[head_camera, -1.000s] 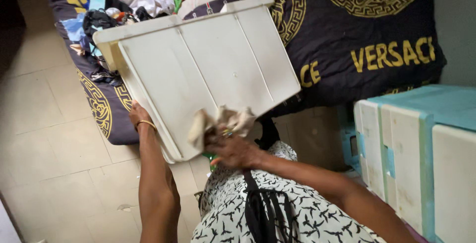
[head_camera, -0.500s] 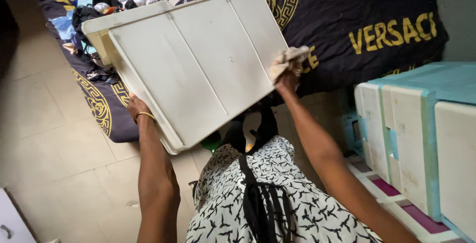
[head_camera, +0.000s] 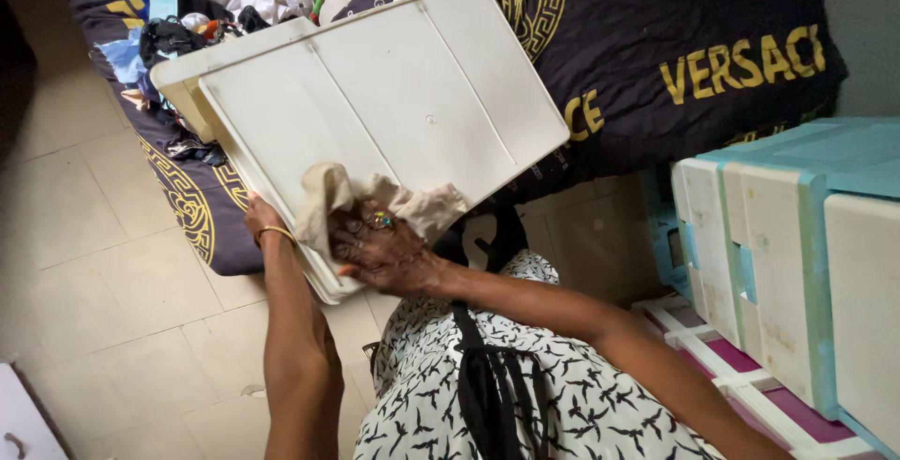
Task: The person wipes the interior and exterior surfaces of a white plastic drawer using a cloth. They rotate the drawer to access all sides and continue wiping until the entire surface is covered.
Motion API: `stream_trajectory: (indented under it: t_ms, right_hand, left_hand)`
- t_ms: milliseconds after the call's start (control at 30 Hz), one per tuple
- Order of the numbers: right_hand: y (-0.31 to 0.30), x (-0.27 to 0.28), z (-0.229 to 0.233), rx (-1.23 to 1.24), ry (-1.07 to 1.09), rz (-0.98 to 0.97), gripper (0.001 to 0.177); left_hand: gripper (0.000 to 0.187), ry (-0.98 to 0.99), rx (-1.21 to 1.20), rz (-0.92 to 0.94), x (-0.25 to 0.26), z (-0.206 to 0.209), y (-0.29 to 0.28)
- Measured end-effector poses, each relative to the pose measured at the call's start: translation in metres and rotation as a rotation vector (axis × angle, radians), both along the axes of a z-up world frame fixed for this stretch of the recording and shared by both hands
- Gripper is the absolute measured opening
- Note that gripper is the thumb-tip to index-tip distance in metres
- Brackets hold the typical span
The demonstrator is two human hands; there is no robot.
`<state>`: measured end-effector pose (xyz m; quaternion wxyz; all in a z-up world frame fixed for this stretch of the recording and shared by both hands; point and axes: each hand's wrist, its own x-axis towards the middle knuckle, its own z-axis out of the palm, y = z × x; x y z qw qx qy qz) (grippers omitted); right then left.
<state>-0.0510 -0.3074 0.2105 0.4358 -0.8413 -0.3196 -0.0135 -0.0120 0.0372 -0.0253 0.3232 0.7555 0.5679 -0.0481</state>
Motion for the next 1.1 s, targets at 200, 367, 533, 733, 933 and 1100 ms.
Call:
stream_trajectory:
  t_ms: [200,367,533,733,933,1100]
  right_hand:
    - [-0.053,0.043,-0.091,0.148,0.159,-0.270,0.057]
    - [-0.157,0.056,-0.240,-0.666,-0.308,-0.755,0.049]
    - [-0.260,0.046,-0.328,-0.679,0.484,-0.856,0.051]
    - [-0.166,0.016,-0.248,-0.198,0.279,-0.859,0.065]
    - [-0.040,0.007,-0.083,-0.018,0.266,-0.222,0.048]
    - [0.033,0.073,-0.043,-0.099,0.076,0.021,0.073]
  left_hand:
    - [0.071,-0.060,-0.029,0.042,-0.019,-0.013,-0.024]
    - [0.066,-0.188,-0.017,-0.005,-0.030,-0.015,-0.033]
    - [0.067,-0.042,0.120,-0.106,-0.044,-0.007,-0.033]
    - [0.062,-0.111,0.106,-0.096,-0.047,-0.004,-0.042]
    - [0.067,-0.140,0.171,-0.117,-0.051,-0.008,-0.050]
    - [0.064,-0.357,0.322,-0.270,-0.061,0.002,-0.071]
